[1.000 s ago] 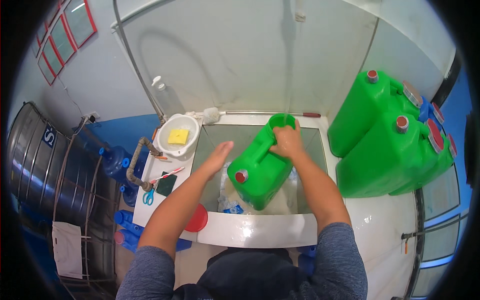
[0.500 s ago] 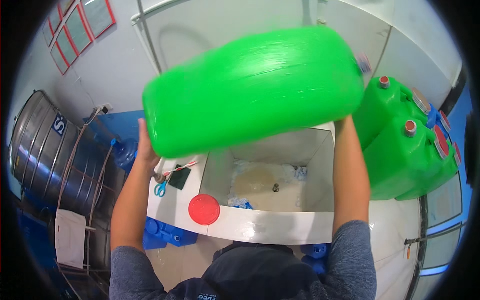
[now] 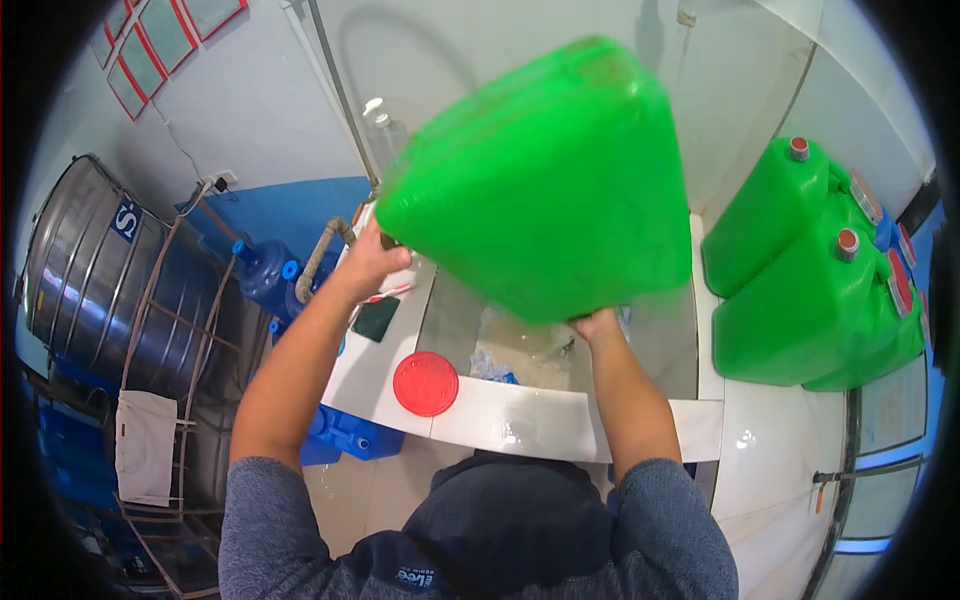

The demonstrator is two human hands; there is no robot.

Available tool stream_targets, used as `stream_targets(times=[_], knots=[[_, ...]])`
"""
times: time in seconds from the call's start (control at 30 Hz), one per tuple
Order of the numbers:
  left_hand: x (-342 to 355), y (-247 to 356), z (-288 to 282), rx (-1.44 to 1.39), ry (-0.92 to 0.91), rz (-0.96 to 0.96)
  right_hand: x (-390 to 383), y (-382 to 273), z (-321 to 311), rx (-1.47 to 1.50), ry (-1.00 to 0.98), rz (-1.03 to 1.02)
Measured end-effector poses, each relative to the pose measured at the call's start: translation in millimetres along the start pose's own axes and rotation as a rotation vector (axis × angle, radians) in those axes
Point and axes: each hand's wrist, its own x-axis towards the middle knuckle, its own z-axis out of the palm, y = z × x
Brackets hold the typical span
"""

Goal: The person cleans the exterior of large green and blue plastic jerrycans using a toothbrush and a sponge. They scrub the caps and bodies of the containers, rinse them with water from a tap, and place them on a counter. The process is repeated for multiple containers in a room filled with similar water jugs.

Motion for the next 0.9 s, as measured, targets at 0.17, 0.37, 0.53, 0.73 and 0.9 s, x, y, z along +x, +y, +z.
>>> stream_targets(times=[0.17, 0.37, 0.53, 0.73, 0.9], knots=[[21.6, 52.7, 11.2, -0.128, 0.163, 0.164, 23.3, 0.8, 19.5, -0.225, 0.058, 0.018], [1.0, 85.2, 14.1, 0.012, 0.223, 0.176, 1.6, -8.8, -0.8, -0.82, 0.037, -0.009], [-6.8, 77.1, 30.5, 0.045, 0.238, 0.136, -2.3, -94.9, -51.7, -1.088, 0.412, -0.152], [-3.2, 27.1, 68.1, 0.299, 0.225, 0.171, -28.5, -233.3, 56.4, -1.118, 0.298, -0.46], [38.0, -3.7, 135.2, 0.585, 0.09, 0.045, -34.5, -258.4, 160.6, -1.325, 0.107, -0.503]])
